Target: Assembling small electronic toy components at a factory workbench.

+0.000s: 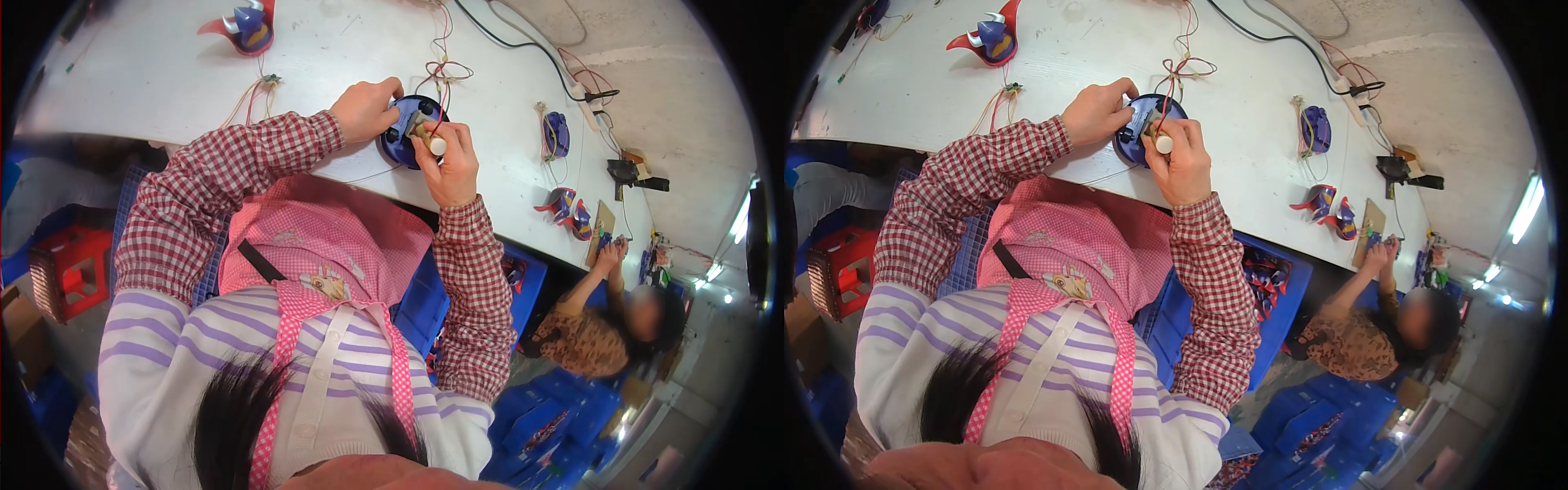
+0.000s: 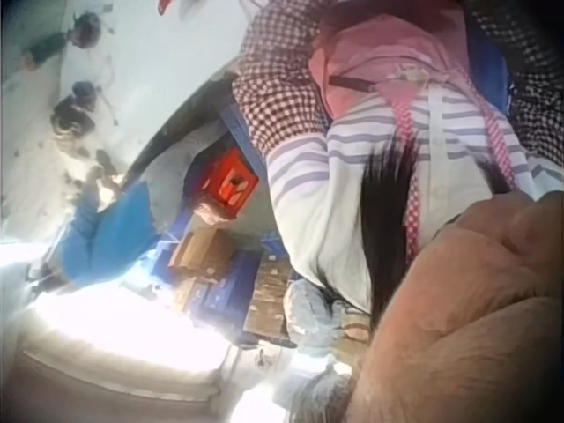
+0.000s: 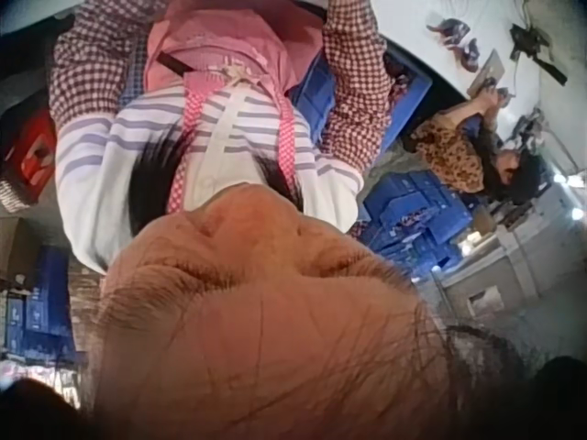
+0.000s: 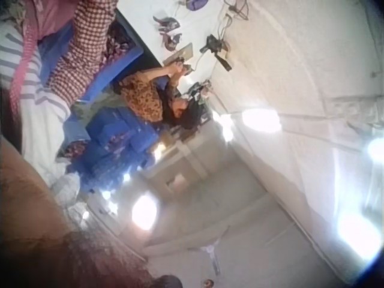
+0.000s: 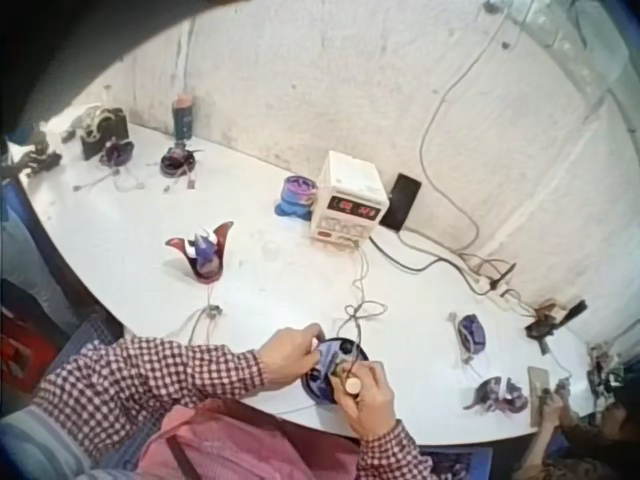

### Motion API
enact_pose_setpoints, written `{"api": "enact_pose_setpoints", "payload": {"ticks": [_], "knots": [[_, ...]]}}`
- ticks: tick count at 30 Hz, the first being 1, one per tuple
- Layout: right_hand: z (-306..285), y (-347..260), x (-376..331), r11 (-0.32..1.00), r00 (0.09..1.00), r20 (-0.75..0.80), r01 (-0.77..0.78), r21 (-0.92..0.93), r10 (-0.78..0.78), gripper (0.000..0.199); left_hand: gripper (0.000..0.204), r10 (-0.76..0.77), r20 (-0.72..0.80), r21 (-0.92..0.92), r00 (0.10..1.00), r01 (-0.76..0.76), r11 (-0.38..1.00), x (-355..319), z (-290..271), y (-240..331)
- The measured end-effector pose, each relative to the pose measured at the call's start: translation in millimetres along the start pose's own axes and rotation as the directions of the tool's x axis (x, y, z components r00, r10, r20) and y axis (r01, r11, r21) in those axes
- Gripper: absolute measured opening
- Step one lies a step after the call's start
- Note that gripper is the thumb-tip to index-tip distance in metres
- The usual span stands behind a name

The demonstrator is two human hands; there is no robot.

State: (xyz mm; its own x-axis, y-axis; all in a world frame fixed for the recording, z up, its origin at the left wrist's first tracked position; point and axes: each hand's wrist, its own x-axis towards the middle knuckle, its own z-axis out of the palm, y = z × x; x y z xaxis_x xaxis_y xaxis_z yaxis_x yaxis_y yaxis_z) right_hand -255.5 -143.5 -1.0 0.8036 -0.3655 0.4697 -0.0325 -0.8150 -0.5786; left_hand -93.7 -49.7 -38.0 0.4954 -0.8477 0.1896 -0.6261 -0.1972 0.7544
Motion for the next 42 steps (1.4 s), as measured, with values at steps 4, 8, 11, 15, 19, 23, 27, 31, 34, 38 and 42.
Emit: {"api": "enact_pose_setpoints", "payload": {"ticks": [4, 8, 11, 15, 19, 23, 27, 31, 34, 38, 42], "knots": [[0, -6, 5, 0.997, 0.995, 0.073, -0.075, -0.003, 0.075, 0.02, 0.022, -0.04, -0.001, -0.03, 0.999, 0.04, 0.999, 1, 1, 2], [-3, 9, 16, 0.998, 0.989, 0.142, -0.044, 0.053, 0.036, 0.015, 0.023, -0.138, -0.008, -0.029, 0.99, 0.137, 0.99, 2, 1, 10], [-7, 9, 22, 0.967, 0.963, 0.217, -0.196, 0.16, 0.16, 0.01, 0.024, -0.117, -0.045, 0.039, 0.992, 0.119, 0.992, 3, 2, 10], [-3, 7, 17, 0.98, 0.972, 0.198, -0.155, 0.128, 0.128, 0.021, 0.026, -0.068, 0.102, -0.131, 0.993, 0.081, 0.988, -8, -17, 12], [-7, 4, -2, 0.968, 0.98, -0.014, -0.193, 0.16, 0.198, 0.033, 0.022, 0.038, -0.129, -0.111, 0.991, -0.053, 0.992, -44, -79, -3], [-9, -35, -53, 0.97, 0.978, -0.058, -0.188, 0.157, 0.199, 0.023, 0.021, -0.299, -0.494, -0.267, 0.816, 0.185, 0.946, -121, -144, -35], [45, -50, -94, 0.909, 0.846, 0.523, -0.295, 0.296, 0.104, 0.029, 0.022, -0.509, -0.534, -0.343, 0.675, 0.377, 0.86, -199, -133, -58], [99, -72, -75, 0.813, 0.738, 0.663, -0.461, 0.355, 0.129, 0.043, 0.03, -0.602, -0.42, -0.539, 0.679, 0.347, 0.768, -221, -96, -73], [144, -86, -59, 0.623, 0.691, 0.698, -0.634, 0.458, 0.189, 0.046, 0.034, -0.66, -0.343, -0.733, 0.669, 0.249, 0.633, -216, -86, -74], [185, -99, -51, 0.201, 0.577, 0.775, -0.816, 0.541, 0.256, 0.037, 0.03, -0.667, -0.36, -0.809, 0.653, 0.139, 0.572, -218, -86, -76], [189, -110, -49, 0.056, 0.562, 0.78, -0.819, 0.571, 0.276, 0.031, 0.025, -0.587, -0.458, -0.702, 0.667, 0.134, 0.7, -210, -91, -67]]}}
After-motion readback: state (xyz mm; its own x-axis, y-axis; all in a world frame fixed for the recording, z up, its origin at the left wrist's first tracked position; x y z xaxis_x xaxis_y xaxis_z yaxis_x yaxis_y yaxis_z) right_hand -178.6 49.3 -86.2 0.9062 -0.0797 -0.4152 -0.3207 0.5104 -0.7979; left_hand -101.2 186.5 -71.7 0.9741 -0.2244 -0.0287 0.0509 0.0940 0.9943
